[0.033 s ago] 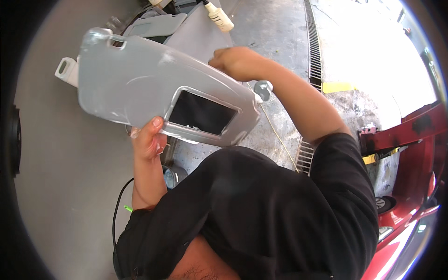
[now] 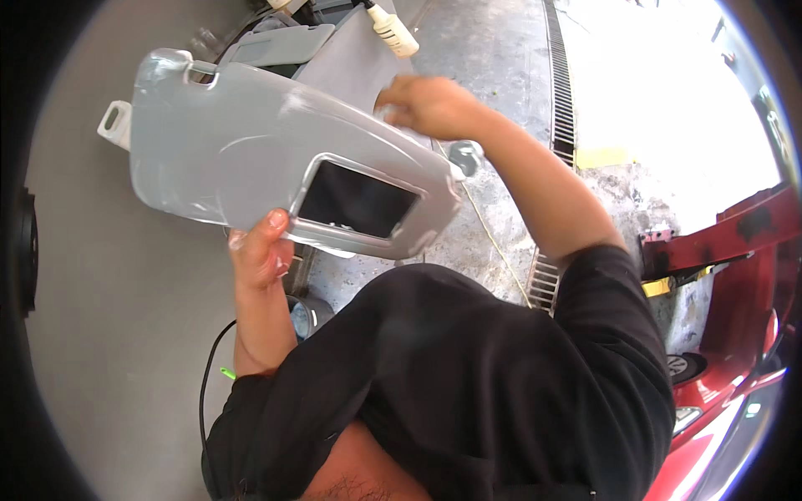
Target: The person removes a gray plastic car door panel from a red vehicle and places it on a workbench. They spray a cleaning solution onto the panel and wipe it thoroughly with a white cloth, cleaning the surface and the mirror area. The person then carries the cleaned panel back to the car.
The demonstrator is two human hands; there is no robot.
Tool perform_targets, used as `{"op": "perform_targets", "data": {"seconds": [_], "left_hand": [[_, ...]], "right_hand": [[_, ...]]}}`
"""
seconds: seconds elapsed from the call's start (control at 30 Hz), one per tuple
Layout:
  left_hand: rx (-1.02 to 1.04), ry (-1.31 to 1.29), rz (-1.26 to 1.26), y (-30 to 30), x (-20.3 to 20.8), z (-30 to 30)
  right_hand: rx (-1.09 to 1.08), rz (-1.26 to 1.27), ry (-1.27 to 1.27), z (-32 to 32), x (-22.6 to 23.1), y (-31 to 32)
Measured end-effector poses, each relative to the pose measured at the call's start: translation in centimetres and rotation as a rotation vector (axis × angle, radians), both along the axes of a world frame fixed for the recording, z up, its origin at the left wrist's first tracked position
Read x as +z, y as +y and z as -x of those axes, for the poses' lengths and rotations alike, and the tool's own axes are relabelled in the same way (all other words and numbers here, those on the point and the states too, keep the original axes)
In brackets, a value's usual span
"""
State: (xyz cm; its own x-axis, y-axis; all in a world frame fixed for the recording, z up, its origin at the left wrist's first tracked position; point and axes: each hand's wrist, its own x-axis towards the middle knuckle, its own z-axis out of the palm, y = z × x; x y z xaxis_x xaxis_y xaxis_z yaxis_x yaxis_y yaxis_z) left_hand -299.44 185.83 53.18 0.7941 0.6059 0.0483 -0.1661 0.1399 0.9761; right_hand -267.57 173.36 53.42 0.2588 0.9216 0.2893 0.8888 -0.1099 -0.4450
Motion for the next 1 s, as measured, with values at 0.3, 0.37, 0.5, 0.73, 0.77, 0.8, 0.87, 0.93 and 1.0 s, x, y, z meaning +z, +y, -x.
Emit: {"op": "perform_targets", "data": {"seconds": [0.3,0.37,0.5,0.73,0.77,0.8,0.87,0.93,1.0], "left_hand": [[0.180,-0.324,0.096,-0.1,-0.7,-0.8],[0.199,-0.322,0.122,0.6,-0.9,-1.0],[0.272,-0.330,0.105,1.3,-2.2,-1.0],[0.324,-0.368,0.171,1.5,-2.7,-0.2],[0.310,-0.402,0.198,1.2,-2.6,-0.4],[0.286,-0.434,0.229,1.0,-2.5,-0.9],[0.276,-0.414,0.192,0.8,-2.7,-1.4],[0.285,-0.405,0.148,1.3,-3.1,-1.5],[0.266,-0.371,0.223,1.8,-3.7,-1.1]], "right_hand": [[-0.031,-0.429,0.092,3.0,-0.5,-4.7],[-0.060,-0.440,0.009,3.3,-2.5,-4.6],[-0.074,-0.323,0.069,2.3,-6.4,-5.8],[-0.192,-0.607,0.272,2.7,-3.0,-5.7],[-0.201,-0.622,0.235,3.4,-3.2,-4.5],[-0.219,-0.636,0.194,3.8,-3.7,-3.5],[-0.207,-0.582,0.161,4.0,-5.2,-3.0],[-0.146,-0.441,0.173,3.5,-7.1,-3.9],[-0.164,-0.516,0.259,2.5,-8.1,-4.7]]}}
